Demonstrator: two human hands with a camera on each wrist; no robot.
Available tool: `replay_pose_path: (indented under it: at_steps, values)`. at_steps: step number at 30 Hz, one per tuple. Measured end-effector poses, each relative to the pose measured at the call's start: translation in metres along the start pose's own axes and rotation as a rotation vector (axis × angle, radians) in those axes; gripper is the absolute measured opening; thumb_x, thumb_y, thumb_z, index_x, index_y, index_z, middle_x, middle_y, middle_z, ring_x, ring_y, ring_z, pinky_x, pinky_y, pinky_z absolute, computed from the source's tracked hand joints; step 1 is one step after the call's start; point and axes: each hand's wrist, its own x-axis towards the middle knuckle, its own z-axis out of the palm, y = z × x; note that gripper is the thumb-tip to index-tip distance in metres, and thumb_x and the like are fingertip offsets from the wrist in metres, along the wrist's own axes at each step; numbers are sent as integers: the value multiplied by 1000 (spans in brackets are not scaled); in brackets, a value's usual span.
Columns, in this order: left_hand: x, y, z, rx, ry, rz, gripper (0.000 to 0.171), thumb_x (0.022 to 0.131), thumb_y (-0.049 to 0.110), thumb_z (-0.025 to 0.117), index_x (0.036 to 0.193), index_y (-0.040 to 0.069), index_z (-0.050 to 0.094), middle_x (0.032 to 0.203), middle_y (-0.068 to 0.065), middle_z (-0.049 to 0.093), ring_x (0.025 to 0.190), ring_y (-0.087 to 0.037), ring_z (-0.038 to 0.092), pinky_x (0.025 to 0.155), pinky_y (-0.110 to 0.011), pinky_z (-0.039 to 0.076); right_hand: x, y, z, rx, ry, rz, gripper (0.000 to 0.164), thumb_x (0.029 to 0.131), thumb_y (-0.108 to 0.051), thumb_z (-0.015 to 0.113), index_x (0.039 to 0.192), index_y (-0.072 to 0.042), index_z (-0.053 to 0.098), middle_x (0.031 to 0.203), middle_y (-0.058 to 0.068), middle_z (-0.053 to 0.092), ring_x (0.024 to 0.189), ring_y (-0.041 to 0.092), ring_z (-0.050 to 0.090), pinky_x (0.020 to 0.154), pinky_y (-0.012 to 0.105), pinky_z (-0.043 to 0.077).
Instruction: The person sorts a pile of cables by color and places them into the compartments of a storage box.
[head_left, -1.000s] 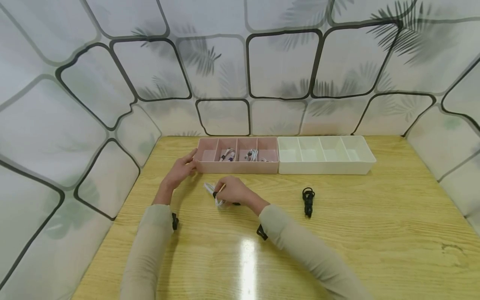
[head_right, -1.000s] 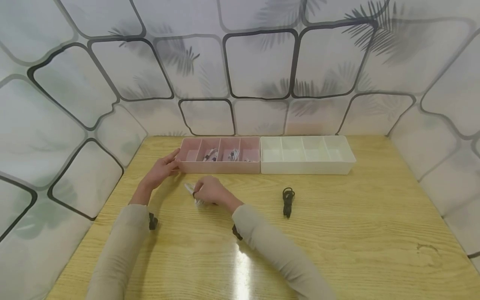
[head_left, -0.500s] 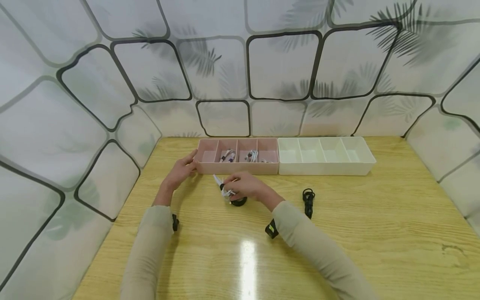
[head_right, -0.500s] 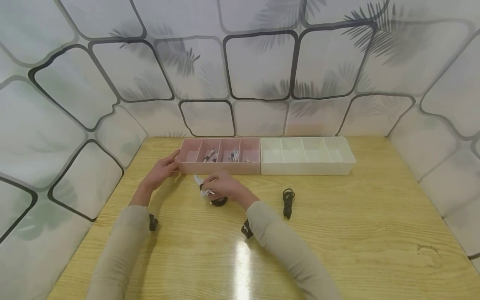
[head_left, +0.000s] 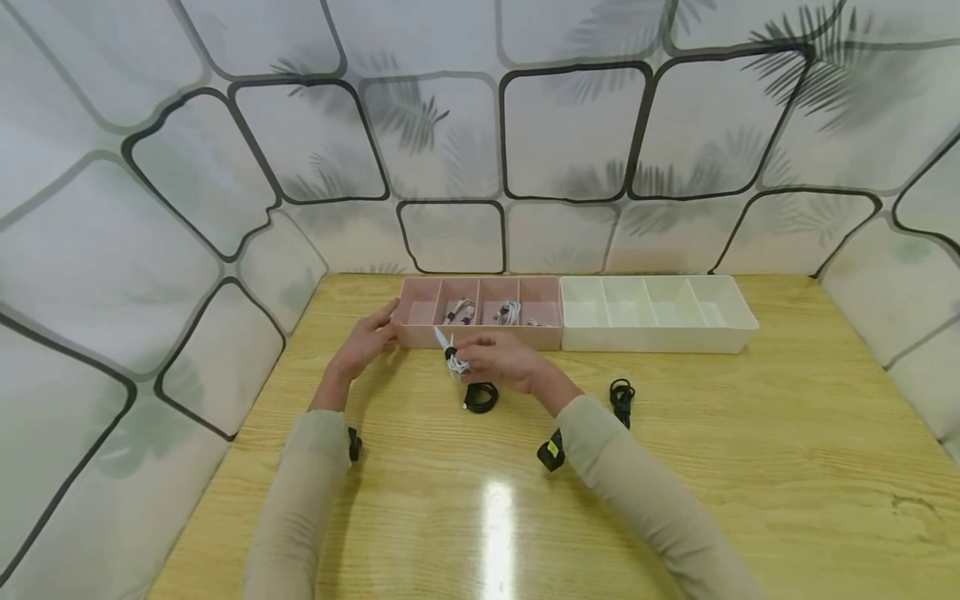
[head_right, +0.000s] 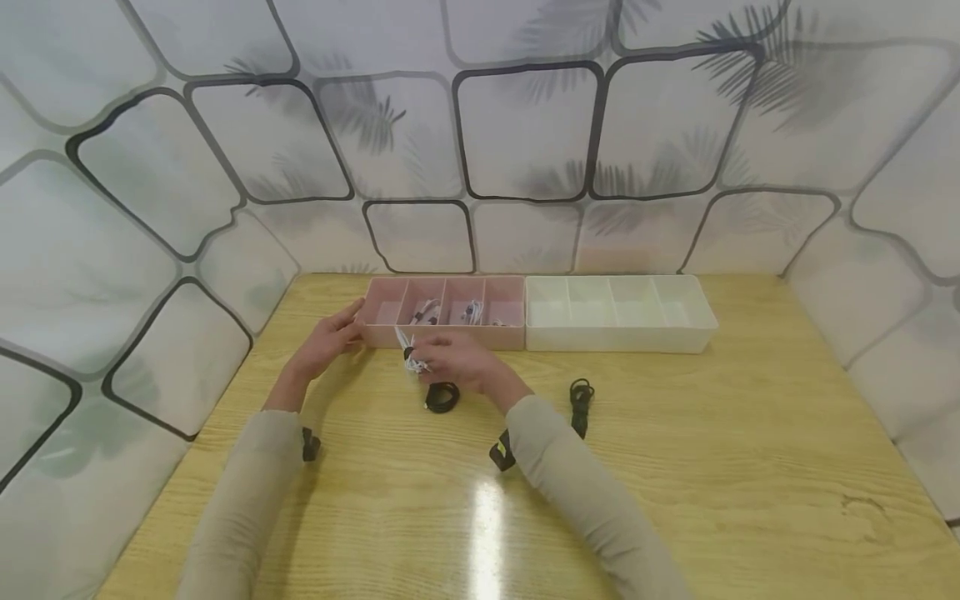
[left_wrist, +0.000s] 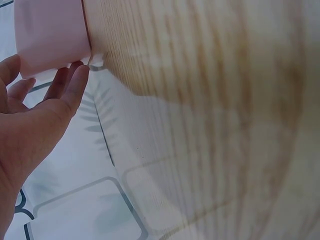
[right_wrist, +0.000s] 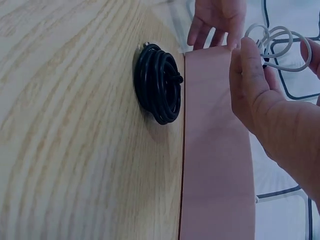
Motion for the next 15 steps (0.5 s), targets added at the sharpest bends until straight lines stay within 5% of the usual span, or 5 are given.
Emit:
replay_pose_path:
  at_steps: [8, 15]
  values:
    - [0, -1, -1, -15, 2, -1, 56, 107, 14, 43, 159, 14, 21, 141, -34, 45, 129, -44, 48, 107, -55, 39, 8, -11, -3, 37, -7, -24, 42, 100, -2, 53, 139, 11, 45, 116, 11, 57, 96, 17, 63, 104, 45, 47]
    - [1, -1, -1, 4, -2, -5, 58, 107, 18, 45, 159, 15, 21, 140, -33, 46, 128, -41, 49, 107, -52, 41, 20, -18, -8, 90, 16, -75, 22, 100, 2, 52, 121, 8, 54, 110, 9, 58, 91, 16, 65, 107, 50, 42]
